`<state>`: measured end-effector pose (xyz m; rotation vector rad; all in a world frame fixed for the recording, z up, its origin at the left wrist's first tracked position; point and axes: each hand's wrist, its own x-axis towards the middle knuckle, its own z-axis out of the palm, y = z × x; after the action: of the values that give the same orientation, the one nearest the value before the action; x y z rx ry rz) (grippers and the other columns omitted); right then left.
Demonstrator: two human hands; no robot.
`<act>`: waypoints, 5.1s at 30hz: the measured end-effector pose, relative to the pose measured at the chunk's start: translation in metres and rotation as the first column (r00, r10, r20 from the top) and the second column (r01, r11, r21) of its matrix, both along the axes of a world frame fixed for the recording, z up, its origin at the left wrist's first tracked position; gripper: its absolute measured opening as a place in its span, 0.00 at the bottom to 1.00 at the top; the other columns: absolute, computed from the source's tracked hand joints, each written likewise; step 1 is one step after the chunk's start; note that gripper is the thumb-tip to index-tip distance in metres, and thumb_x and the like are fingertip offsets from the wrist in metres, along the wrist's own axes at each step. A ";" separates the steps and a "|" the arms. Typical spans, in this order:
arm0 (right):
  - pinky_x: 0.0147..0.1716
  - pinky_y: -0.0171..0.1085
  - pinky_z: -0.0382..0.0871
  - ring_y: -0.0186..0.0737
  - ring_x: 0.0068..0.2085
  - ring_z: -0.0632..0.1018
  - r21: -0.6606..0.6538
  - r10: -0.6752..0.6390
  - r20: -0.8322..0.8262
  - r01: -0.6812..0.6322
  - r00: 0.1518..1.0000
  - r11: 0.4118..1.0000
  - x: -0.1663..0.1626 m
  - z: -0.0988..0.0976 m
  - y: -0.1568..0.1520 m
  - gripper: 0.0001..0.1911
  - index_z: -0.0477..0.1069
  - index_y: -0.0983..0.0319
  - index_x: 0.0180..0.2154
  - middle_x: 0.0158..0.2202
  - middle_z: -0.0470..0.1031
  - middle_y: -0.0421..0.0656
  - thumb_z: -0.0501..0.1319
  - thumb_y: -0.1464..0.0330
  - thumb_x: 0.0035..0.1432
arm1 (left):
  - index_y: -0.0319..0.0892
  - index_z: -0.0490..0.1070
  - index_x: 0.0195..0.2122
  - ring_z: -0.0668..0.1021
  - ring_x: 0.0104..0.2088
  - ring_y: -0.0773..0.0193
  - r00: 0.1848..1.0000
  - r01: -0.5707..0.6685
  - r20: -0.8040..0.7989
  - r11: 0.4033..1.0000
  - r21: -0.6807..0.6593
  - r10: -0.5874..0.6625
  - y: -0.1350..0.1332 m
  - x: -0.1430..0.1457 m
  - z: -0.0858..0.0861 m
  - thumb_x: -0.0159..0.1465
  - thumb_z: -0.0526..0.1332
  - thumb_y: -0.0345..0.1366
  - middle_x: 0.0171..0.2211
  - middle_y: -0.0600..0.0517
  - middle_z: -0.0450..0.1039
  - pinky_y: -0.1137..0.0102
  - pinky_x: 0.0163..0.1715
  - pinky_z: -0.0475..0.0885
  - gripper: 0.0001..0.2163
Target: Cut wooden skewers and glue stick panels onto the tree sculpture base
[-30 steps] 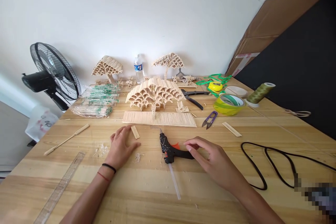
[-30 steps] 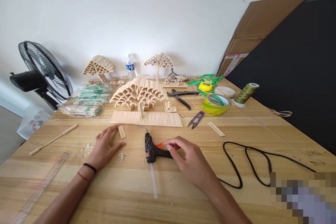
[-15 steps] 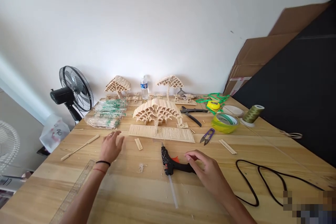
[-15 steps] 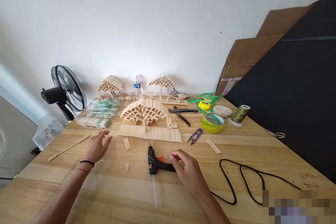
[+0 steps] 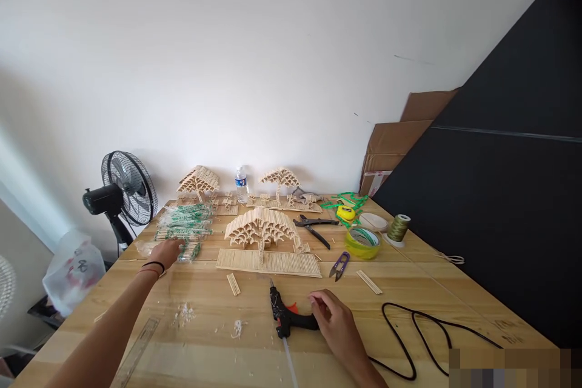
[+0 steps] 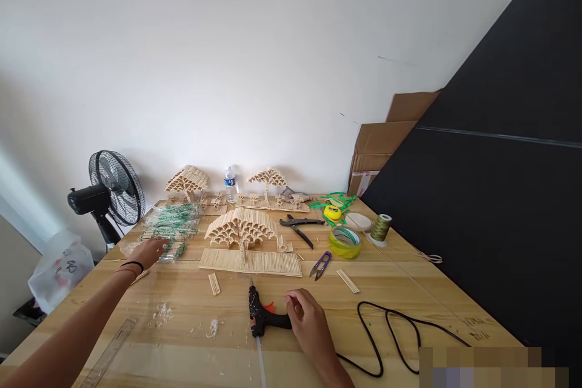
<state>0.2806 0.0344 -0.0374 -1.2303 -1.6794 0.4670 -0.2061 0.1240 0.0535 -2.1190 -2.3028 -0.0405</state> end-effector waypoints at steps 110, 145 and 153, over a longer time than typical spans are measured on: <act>0.32 0.40 0.67 0.42 0.29 0.73 -0.340 -0.012 0.027 0.020 1.000 0.940 0.021 0.106 -0.107 0.24 0.71 0.59 0.27 0.26 0.73 0.42 0.56 0.49 0.67 | 0.35 0.56 0.68 0.59 0.67 0.34 0.924 0.301 0.103 0.867 0.397 -0.369 -0.007 0.040 0.018 0.61 0.59 0.44 0.68 0.31 0.54 0.41 0.65 0.52 0.35; 0.26 0.36 0.73 0.39 0.27 0.77 -0.496 0.341 -0.368 -0.493 0.865 0.715 -0.048 0.090 -0.104 0.17 0.72 0.59 0.32 0.28 0.75 0.40 0.59 0.55 0.67 | 0.37 0.78 0.38 0.73 0.31 0.66 0.195 0.719 0.974 0.693 -0.061 -0.116 -0.190 0.221 -0.012 0.73 0.52 0.51 0.33 0.51 0.78 0.73 0.34 0.69 0.23; 0.22 0.36 0.70 0.38 0.23 0.74 -0.546 0.314 -0.369 -0.477 0.875 0.689 -0.058 0.078 -0.102 0.19 0.68 0.59 0.31 0.24 0.73 0.39 0.60 0.51 0.65 | 0.39 0.75 0.35 0.73 0.34 0.63 0.157 0.755 0.988 0.644 -0.121 0.001 -0.189 0.217 -0.009 0.70 0.52 0.58 0.31 0.52 0.73 0.69 0.40 0.68 0.26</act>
<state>0.2227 -0.0677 0.0410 -1.1723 -1.6164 1.4979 0.0109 -0.0652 0.0442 -3.9718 -1.9786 -1.0372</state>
